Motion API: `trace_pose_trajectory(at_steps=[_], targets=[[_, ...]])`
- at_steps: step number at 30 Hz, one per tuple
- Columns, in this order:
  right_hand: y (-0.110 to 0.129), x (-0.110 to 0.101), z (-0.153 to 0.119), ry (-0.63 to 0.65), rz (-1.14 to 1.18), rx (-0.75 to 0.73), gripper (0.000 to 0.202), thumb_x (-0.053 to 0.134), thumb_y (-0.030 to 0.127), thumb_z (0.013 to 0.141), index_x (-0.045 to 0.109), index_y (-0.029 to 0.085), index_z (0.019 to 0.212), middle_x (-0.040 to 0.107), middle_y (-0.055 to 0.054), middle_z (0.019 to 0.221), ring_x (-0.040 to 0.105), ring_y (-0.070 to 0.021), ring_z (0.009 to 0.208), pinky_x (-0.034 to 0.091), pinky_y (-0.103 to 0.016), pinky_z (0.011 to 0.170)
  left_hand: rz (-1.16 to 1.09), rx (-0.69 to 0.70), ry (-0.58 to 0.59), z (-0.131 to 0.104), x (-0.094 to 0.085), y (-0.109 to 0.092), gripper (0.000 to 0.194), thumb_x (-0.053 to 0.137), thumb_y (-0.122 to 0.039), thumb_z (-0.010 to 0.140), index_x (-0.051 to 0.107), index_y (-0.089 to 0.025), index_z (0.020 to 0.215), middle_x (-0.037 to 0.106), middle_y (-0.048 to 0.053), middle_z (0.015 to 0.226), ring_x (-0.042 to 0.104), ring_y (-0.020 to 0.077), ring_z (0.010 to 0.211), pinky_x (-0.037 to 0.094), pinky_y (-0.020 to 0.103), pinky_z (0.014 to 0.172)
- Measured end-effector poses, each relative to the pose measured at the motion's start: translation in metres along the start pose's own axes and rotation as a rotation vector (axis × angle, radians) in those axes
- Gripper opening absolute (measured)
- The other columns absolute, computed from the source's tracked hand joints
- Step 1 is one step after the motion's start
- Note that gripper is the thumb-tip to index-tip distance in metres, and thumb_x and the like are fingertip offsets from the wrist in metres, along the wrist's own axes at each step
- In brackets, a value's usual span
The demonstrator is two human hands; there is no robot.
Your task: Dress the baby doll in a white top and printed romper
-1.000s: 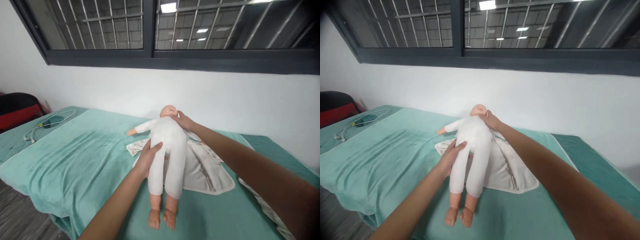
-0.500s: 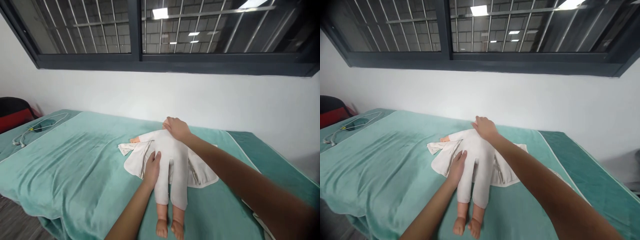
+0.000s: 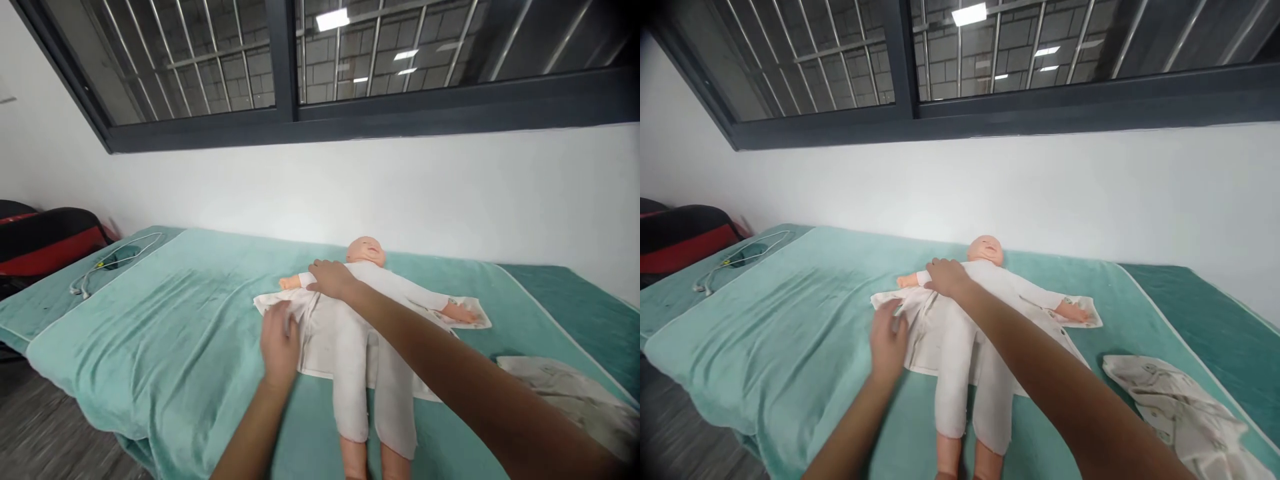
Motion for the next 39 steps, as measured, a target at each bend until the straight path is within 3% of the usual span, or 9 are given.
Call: trace_pose_trajectory(at_steps=[2,7,14,18,25,30,32,35,39], targets=[[-0.008,-0.005,-0.010,-0.019,0.013,0.013,0.035,0.048,0.049,0.097,0.059,0.019,0.113,0.064,-0.014,0.118,0.062,-0.0278,0.103,0.045,-0.036,0.078,0.168,-0.200,-0.102,0.013,-0.014,0.032,0.045,0.058,-0.035,0.086,0.056,-0.015,0.126,0.061,0.017,0.121,0.055,0.0309,0.119,0.043,0.049,0.106],[-0.017,-0.007,-0.029,-0.033,0.034,0.033,0.033,0.049,0.049,0.096,0.058,0.020,0.106,0.067,-0.012,0.109,0.062,-0.0278,0.098,0.043,-0.036,0.077,0.163,-0.429,0.062,0.030,-0.022,0.074,0.060,0.068,-0.036,0.075,0.055,-0.015,0.129,0.068,0.012,0.103,0.060,0.0307,0.108,0.046,0.045,0.096],[-0.014,-0.003,-0.036,-0.074,0.024,0.029,0.032,0.049,0.049,0.097,0.058,0.020,0.106,0.067,-0.011,0.110,0.061,-0.0276,0.099,0.042,-0.037,0.079,-0.347,-0.420,-0.102,0.062,-0.030,0.084,0.013,0.058,-0.021,0.068,0.061,-0.020,0.081,0.064,0.001,0.079,0.060,0.0172,0.077,0.048,0.033,0.080],[-0.011,0.003,-0.034,-0.080,0.014,0.021,0.032,0.049,0.048,0.097,0.058,0.019,0.108,0.067,-0.011,0.110,0.060,-0.0278,0.101,0.042,-0.038,0.081,-0.449,-0.457,-0.100,0.075,-0.031,0.093,0.023,0.063,-0.023,0.067,0.057,-0.021,0.089,0.064,0.001,0.083,0.061,0.0170,0.081,0.049,0.032,0.081],[-0.006,0.009,-0.032,-0.078,0.010,0.027,0.032,0.050,0.046,0.097,0.059,0.018,0.109,0.067,-0.012,0.109,0.059,-0.0276,0.101,0.040,-0.038,0.084,-0.112,-0.492,0.011,0.050,-0.025,0.088,0.040,0.066,-0.044,0.079,0.058,-0.019,0.109,0.068,0.009,0.106,0.064,0.0223,0.092,0.049,0.036,0.084],[-0.005,0.009,-0.031,-0.078,0.014,0.031,0.031,0.052,0.045,0.096,0.059,0.017,0.110,0.067,-0.012,0.110,0.059,-0.0279,0.101,0.041,-0.038,0.084,-0.431,-0.510,0.175,0.058,-0.016,0.079,0.053,0.074,-0.029,0.065,0.062,-0.017,0.115,0.070,0.005,0.097,0.064,0.0193,0.085,0.049,0.032,0.079],[-0.005,0.009,-0.031,-0.080,0.017,0.037,0.032,0.052,0.045,0.096,0.059,0.017,0.110,0.067,-0.012,0.111,0.059,-0.0281,0.102,0.041,-0.038,0.084,-0.573,-0.519,0.204,0.066,-0.015,0.079,0.045,0.072,-0.023,0.060,0.066,-0.017,0.104,0.070,0.004,0.091,0.062,0.0173,0.080,0.048,0.029,0.076],[-0.006,0.009,-0.032,-0.088,0.025,0.042,0.033,0.051,0.047,0.096,0.058,0.018,0.109,0.067,-0.012,0.110,0.059,-0.0281,0.102,0.041,-0.038,0.084,-0.629,-0.503,0.109,0.078,-0.015,0.087,0.026,0.067,-0.019,0.057,0.064,-0.017,0.084,0.068,0.002,0.080,0.061,0.0160,0.073,0.047,0.029,0.072],[-0.007,0.010,-0.033,-0.103,0.038,0.045,0.032,0.051,0.047,0.096,0.058,0.019,0.109,0.067,-0.012,0.111,0.059,-0.0279,0.102,0.041,-0.039,0.085,-0.518,-0.430,-0.013,0.076,-0.016,0.098,0.028,0.055,-0.015,0.060,0.062,-0.018,0.086,0.070,0.005,0.092,0.065,0.0204,0.090,0.050,0.035,0.085]])
Point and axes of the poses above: each hand's wrist, its own z-axis towards the middle knuckle, its own x-axis out of the palm, y = z × x, the point moved 2 cm from there along z, towards the middle knuckle
